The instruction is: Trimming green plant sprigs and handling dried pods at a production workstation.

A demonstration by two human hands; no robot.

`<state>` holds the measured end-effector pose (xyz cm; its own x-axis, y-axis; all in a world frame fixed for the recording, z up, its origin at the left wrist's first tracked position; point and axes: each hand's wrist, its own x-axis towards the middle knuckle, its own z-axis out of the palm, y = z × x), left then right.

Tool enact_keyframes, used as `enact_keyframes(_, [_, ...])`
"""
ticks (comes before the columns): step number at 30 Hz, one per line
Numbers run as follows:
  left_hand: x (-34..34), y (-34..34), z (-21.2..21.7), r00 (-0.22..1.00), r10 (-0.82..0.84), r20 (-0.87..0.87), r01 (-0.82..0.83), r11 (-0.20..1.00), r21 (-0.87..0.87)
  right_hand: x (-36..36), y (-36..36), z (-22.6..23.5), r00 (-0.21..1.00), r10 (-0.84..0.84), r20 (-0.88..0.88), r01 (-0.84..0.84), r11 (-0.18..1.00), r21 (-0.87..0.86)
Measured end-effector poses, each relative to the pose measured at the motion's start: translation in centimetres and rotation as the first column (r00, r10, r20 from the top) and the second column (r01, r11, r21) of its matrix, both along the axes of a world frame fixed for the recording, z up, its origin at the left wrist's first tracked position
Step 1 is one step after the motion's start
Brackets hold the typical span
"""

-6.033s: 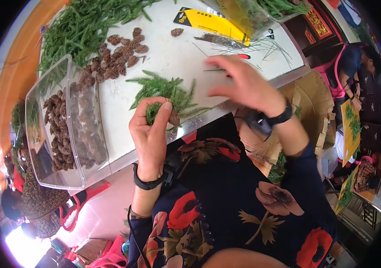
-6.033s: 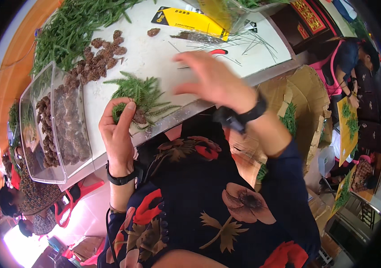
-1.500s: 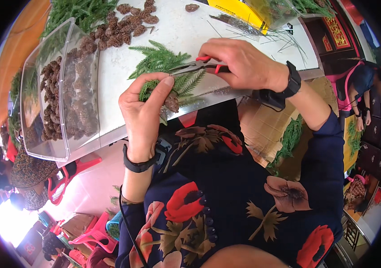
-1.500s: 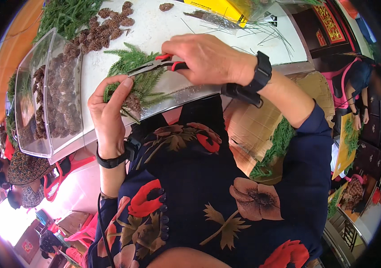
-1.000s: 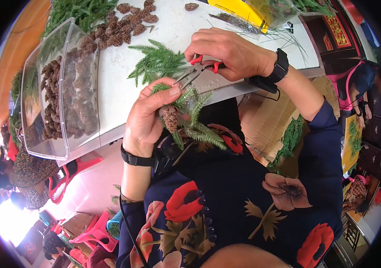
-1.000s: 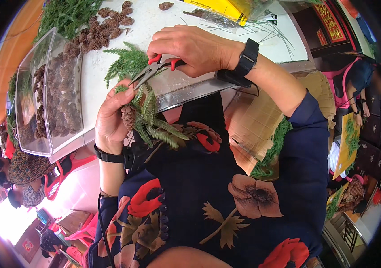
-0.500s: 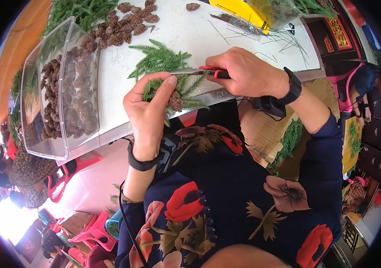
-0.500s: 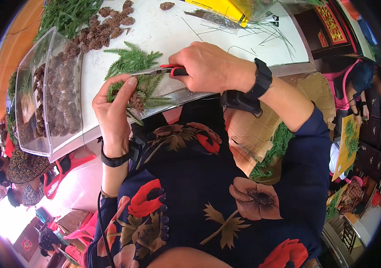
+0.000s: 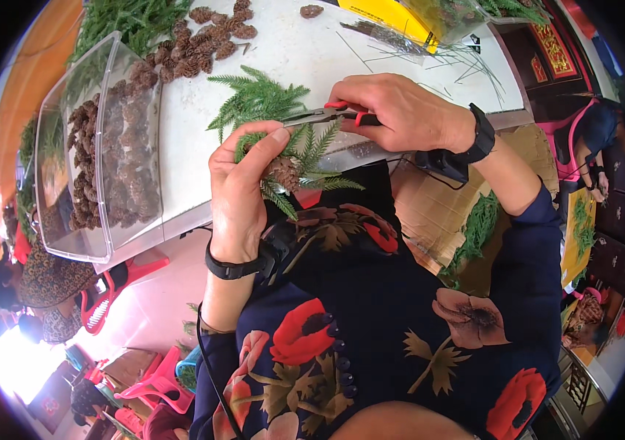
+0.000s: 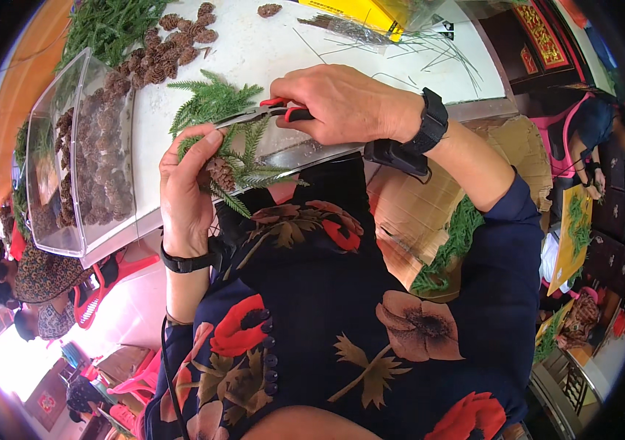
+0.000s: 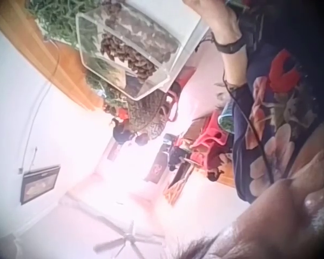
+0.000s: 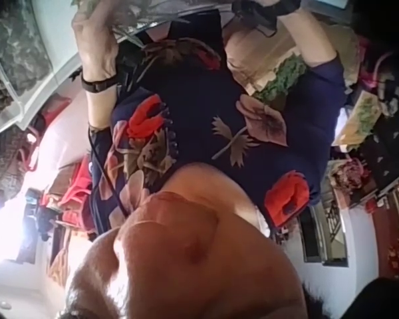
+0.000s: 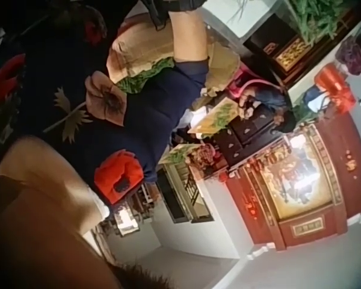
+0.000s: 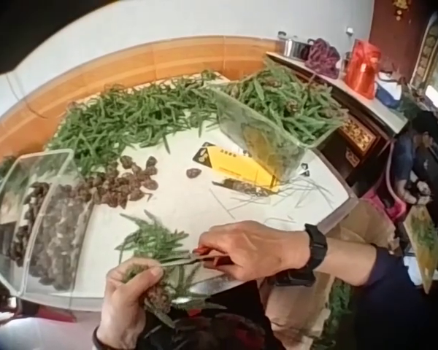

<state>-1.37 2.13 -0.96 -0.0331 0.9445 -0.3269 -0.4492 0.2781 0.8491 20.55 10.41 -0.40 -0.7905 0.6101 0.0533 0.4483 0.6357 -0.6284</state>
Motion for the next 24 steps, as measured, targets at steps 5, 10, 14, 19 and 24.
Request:
enact_keyframes(5, [0.2, -0.2, 0.0, 1.000, -0.022, 0.016, 0.022, 1.000, -0.014, 0.2, -0.2, -0.1, 0.999, 0.031, -0.042, -0.028, 0.998, 0.060])
enact_keyframes(10, [-0.5, -0.2, -0.6, 0.982, -0.154, 0.108, 0.158, 0.987, -0.030, 0.1, 0.2, -0.7, 0.983, 0.124, -0.135, -0.105, 0.984, 0.144])
enact_keyframes(14, [-0.9, -0.3, -0.8, 0.875, -0.265, 0.404, 0.313, 0.948, -0.056, -0.1, 0.4, -0.9, 0.970, 0.160, -0.181, -0.123, 0.971, 0.203])
enact_keyframes(19, [-0.2, -0.1, 0.1, 0.928, -0.125, 0.350, 0.185, 0.973, -0.141, -0.4, -0.1, 0.0, 0.995, 0.020, -0.102, -0.003, 0.985, 0.173])
enact_keyframes(24, [0.1, 0.2, 0.1, 0.979, -0.145, 0.142, 0.158, 0.983, -0.090, -0.2, -0.2, 1.6, 0.995, -0.085, 0.051, 0.076, 0.985, 0.152])
